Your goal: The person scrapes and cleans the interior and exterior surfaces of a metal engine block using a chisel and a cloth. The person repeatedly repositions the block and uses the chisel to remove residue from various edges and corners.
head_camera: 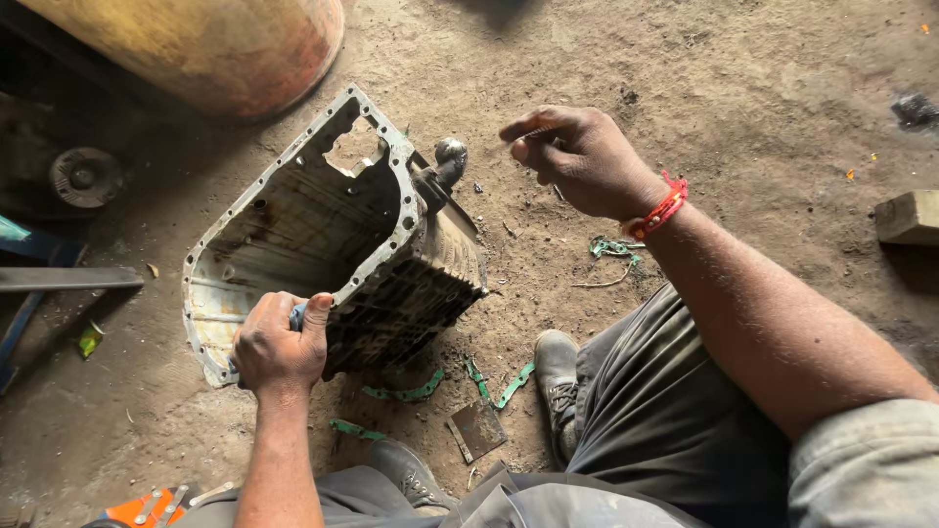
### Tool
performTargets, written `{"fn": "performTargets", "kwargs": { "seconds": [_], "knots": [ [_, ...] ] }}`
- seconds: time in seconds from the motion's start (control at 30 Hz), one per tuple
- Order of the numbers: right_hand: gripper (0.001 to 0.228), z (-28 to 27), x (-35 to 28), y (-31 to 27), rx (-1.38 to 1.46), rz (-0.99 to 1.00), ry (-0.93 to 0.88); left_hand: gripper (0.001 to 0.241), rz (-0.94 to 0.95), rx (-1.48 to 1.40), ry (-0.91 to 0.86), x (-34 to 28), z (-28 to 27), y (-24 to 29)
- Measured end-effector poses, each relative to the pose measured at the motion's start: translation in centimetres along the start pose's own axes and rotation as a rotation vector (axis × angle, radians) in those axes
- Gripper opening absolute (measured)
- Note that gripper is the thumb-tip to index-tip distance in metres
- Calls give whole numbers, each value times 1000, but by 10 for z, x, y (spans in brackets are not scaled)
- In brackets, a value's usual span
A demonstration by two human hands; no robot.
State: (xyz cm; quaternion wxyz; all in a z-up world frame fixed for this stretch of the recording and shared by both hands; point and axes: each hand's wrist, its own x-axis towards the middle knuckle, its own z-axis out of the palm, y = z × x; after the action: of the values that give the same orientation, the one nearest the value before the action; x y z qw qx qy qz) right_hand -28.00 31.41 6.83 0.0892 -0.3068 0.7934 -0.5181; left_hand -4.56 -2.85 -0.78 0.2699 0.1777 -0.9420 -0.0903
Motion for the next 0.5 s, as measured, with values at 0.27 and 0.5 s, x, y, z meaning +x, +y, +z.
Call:
{"fn": "performTargets", "kwargs": {
  "seconds": [0.27,0.5],
  "knots": [
    [22,8,0,17,181,-224,-15,61,38,17,22,-10,-2,-1],
    [29,16,-6,-3,229,145,-194,62,12,-3,5,-22,-7,2]
  ]
}}
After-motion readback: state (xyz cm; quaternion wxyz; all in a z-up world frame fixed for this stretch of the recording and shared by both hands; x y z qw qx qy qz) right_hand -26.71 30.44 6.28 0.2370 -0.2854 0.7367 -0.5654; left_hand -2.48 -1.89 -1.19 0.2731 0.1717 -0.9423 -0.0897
